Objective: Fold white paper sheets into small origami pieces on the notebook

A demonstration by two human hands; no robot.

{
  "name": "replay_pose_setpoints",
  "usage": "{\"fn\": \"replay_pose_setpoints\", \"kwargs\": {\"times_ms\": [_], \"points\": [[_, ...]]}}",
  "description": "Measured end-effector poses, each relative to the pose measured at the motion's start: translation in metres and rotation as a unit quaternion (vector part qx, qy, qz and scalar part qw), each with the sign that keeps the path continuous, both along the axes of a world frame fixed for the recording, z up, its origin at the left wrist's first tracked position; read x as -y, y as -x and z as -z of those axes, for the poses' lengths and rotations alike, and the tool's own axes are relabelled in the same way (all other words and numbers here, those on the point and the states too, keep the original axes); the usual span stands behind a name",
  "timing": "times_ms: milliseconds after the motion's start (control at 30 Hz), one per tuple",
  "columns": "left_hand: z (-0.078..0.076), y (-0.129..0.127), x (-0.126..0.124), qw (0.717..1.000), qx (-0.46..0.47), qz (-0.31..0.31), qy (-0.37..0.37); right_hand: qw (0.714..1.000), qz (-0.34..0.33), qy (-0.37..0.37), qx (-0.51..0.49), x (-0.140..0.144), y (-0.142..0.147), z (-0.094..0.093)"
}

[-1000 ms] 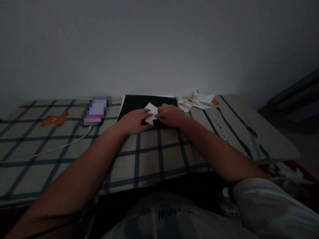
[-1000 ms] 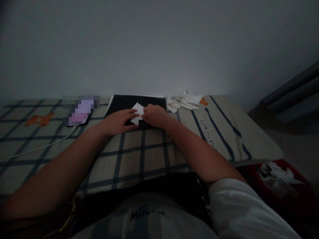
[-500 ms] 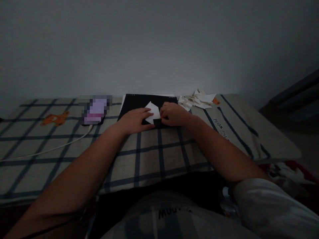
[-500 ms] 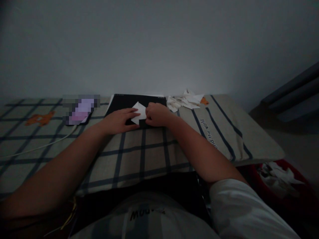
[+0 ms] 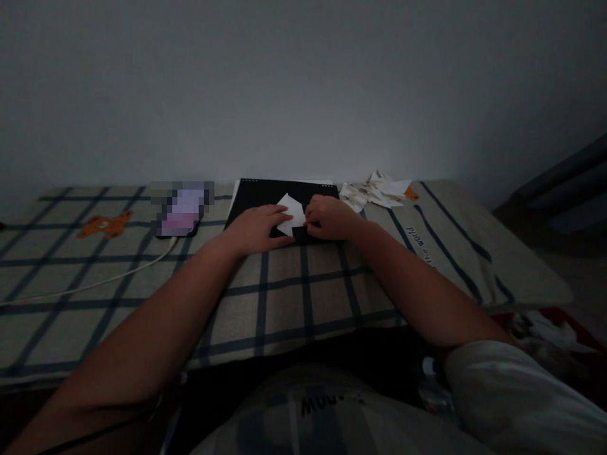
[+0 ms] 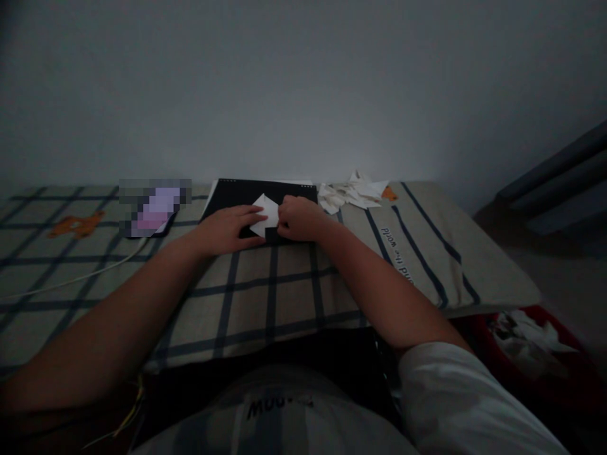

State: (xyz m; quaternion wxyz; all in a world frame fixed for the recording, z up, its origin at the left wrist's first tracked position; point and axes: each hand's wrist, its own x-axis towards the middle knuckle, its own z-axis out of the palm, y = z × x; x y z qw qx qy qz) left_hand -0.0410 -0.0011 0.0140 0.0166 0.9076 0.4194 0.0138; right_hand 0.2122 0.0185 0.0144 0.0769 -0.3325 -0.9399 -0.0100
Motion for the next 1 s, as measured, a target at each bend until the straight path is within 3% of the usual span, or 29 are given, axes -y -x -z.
{"fn": "replay_pose_setpoints", "kwargs": {"times_ms": [367, 733, 1000], "points": [[0.009, 0.005, -0.005, 0.998, 0.054, 0.03, -0.026, 0.999, 0.02, 0.038, -0.026, -0.001, -0.001, 0.011], [0.009, 0.004, -0.004, 0.993, 0.075, -0.039, -0.08, 1.0, -0.005, 0.002, -0.023, 0.008, 0.005, 0.005], [0.007, 0.004, -0.006, 0.995, 0.042, -0.023, -0.084, 0.99, -0.049, 0.019, -0.131, 0.004, 0.005, 0.012]]}}
